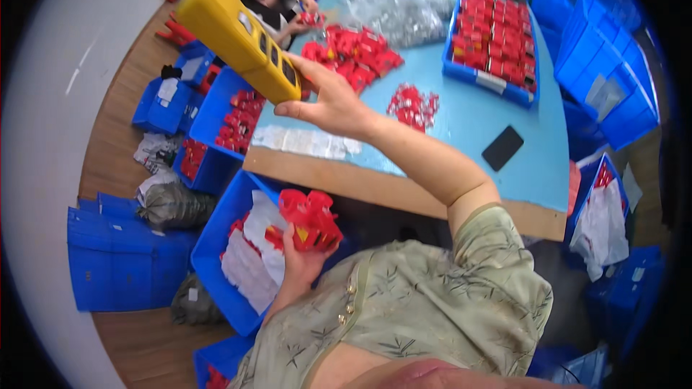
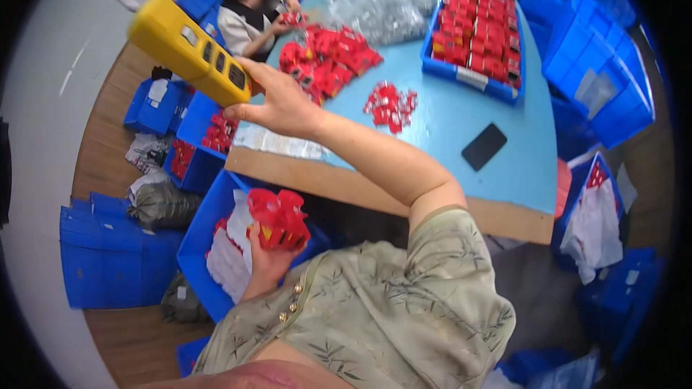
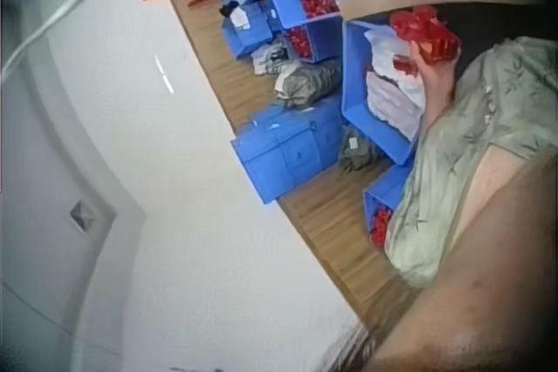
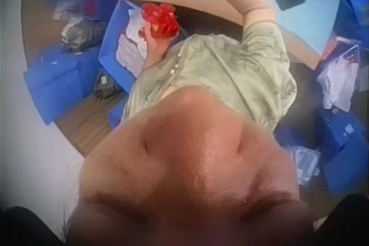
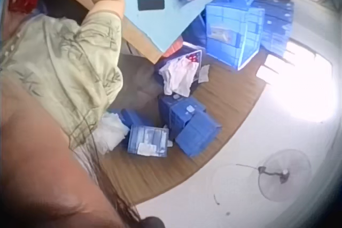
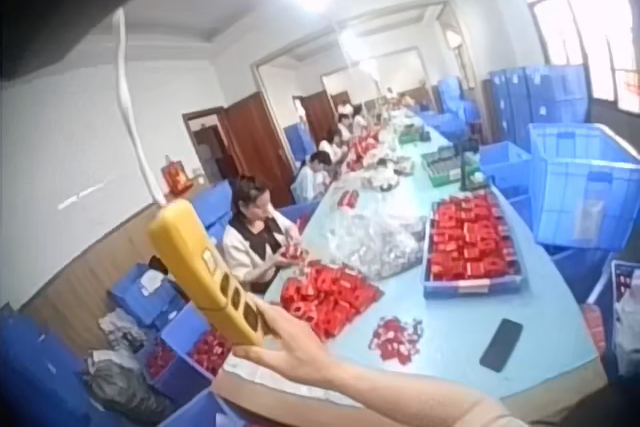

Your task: The person assembles toy cars by attaching small components to plastic car bodies by hand and places the assembled cars into a blue storage bin.

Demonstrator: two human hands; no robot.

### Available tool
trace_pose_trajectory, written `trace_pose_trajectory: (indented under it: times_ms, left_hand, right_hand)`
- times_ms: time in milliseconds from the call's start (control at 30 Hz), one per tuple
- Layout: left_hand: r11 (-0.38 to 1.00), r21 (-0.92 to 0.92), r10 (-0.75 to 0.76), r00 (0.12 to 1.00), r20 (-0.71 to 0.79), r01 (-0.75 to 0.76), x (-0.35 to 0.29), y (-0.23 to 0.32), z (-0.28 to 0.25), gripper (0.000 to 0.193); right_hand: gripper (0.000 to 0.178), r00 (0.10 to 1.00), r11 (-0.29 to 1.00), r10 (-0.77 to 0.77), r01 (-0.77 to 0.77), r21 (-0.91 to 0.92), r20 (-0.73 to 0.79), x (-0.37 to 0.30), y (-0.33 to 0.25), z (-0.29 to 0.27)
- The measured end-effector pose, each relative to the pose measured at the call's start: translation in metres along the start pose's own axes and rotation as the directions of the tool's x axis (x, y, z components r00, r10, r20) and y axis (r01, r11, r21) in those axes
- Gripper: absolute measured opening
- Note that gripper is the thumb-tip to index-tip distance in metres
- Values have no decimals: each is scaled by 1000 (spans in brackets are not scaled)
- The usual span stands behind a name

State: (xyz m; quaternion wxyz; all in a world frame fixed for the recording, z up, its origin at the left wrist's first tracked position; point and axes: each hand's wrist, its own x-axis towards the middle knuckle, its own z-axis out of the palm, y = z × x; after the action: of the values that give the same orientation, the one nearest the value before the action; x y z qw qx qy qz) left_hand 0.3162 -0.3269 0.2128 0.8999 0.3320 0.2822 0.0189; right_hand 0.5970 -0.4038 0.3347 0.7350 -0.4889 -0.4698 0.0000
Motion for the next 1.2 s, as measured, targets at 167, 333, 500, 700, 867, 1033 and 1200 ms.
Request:
trace_pose_trajectory:
  times_ms: [167,333,500,700,867,1033,1200]
  left_hand:
    - [997,52,-59,997,-41,61,42,-8,8,66]
    - [988,147,-31,988,-154,54,80,-3,22,64]
    - [950,311,36,983,-181,23,117,6,9,59]
    - [795,606,140,968,-206,14,163,21,-9,45]
    - [637,768,323,929,-181,-72,195,45,-43,47]
    - [149,985,512,846,-148,82,215,84,-62,68]
    - [-104,967,484,861,-154,231,244,117,-90,81]
  right_hand:
    - [66,983,982,173,-168,-87,63,-48,6,-52]
    - [51,834,829,551,-542,-137,38,-124,79,-87]
    - [41,715,628,699,-590,-507,33,-219,127,-114]
    - [37,530,475,845,-686,-552,69,-289,144,-114]
    - [46,508,438,861,-707,-555,32,-290,143,-95]
    - [83,586,408,798,-355,-841,140,-286,126,-69]
    - [93,490,258,868,-299,-919,84,-280,126,-57]
